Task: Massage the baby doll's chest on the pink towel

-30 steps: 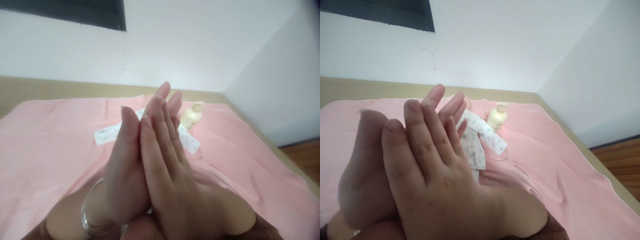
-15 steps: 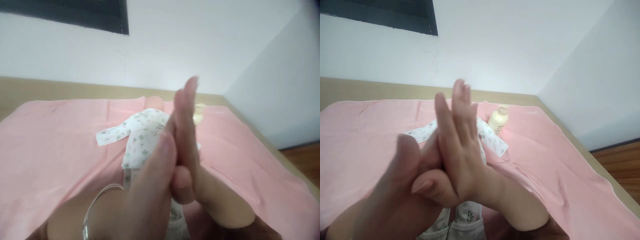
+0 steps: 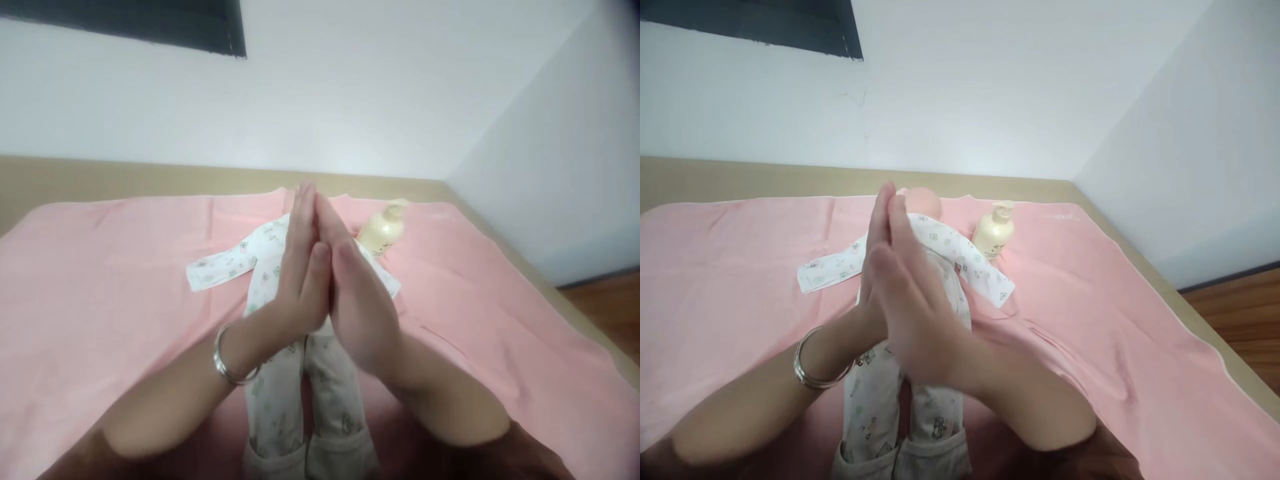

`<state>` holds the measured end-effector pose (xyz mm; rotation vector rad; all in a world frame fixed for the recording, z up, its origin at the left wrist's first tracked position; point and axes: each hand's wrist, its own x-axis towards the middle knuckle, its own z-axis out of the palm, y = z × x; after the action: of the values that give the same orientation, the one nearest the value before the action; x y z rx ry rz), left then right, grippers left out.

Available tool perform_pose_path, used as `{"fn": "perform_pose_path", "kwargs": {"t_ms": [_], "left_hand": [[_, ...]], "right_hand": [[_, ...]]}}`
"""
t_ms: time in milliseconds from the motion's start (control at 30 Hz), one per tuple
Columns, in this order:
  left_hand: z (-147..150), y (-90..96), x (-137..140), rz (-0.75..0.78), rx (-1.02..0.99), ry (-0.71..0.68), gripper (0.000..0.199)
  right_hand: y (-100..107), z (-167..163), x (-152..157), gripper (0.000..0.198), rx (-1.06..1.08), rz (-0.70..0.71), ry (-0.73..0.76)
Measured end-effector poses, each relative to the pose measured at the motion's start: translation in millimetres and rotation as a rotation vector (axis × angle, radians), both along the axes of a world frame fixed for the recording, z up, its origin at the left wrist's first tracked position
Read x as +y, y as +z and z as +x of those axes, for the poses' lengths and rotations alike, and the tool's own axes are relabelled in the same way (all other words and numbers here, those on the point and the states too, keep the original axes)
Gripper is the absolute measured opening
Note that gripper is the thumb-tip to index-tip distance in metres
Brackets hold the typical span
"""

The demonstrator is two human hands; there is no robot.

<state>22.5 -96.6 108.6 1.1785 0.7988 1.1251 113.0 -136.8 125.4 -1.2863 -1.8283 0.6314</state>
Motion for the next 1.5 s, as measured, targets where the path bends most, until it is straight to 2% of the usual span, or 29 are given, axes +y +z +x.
{"fn": "perform_pose_path", "kwargs": {"t_ms": [67,200,300,400,533,667,833,933,1033,1100,1233,1367,1433,1500], "left_hand": [[3.0,-12.1,17.4,0.186,0.117,0.124,0.061],[0.7,-39.9,53.4,0.138,0.168,0.282,0.061],[-3.2,-57.6,69.0,0.138,0.211,0.308,0.053],[-3.5,-70.2,75.2,0.205,0.282,0.312,0.045],[-0.9,-80.2,82.9,0.34,0.468,0.375,0.044],[-4.5,-88.4,92.2,0.495,0.702,0.363,0.046],[-15.8,-102.5,94.5,0.497,0.858,0.377,0.046],[-19.7,-107.6,93.0,0.493,0.841,0.38,0.044],[-21.1,-108.3,92.7,0.47,0.774,0.369,0.042],[-21.0,-107.8,93.3,0.469,0.756,0.372,0.041],[-19.2,-107.6,95.0,0.477,0.808,0.381,0.046],[-18.7,-108.7,95.9,0.469,0.8,0.368,0.047],[-19.5,-109.9,96.0,0.448,0.769,0.38,0.046],[-20.7,-111.5,95.9,0.43,0.731,0.403,0.045]], "right_hand": [[-13.0,5.0,27.5,0.06,0.081,-0.072,-0.056],[-41.7,11.4,68.9,0.051,0.112,-0.07,-0.171],[-65.8,11.6,85.8,0.05,-0.117,0.062,-0.127],[-89.5,11.6,97.7,0.051,-0.325,0.204,-0.049],[-107.6,19.0,112.4,0.051,-0.359,0.198,-0.051],[-108.5,34.6,124.6,0.052,-0.391,0.082,-0.119],[-103.2,30.1,116.4,0.053,-0.48,0.027,-0.26],[-102.5,7.4,94.8,0.052,-0.572,0.094,-0.339],[-102.6,-7.4,79.1,0.052,-0.613,0.157,-0.251],[-102.6,-3.4,81.3,0.053,-0.585,0.157,-0.173],[-104.2,28.2,109.7,0.05,-0.508,0.113,-0.048],[-104.2,42.4,123.5,0.052,-0.459,0.058,-0.122],[-101.1,33.7,114.2,0.054,-0.484,0.035,-0.211],[-96.7,19.2,97.7,0.056,-0.543,0.029,-0.24]]}}
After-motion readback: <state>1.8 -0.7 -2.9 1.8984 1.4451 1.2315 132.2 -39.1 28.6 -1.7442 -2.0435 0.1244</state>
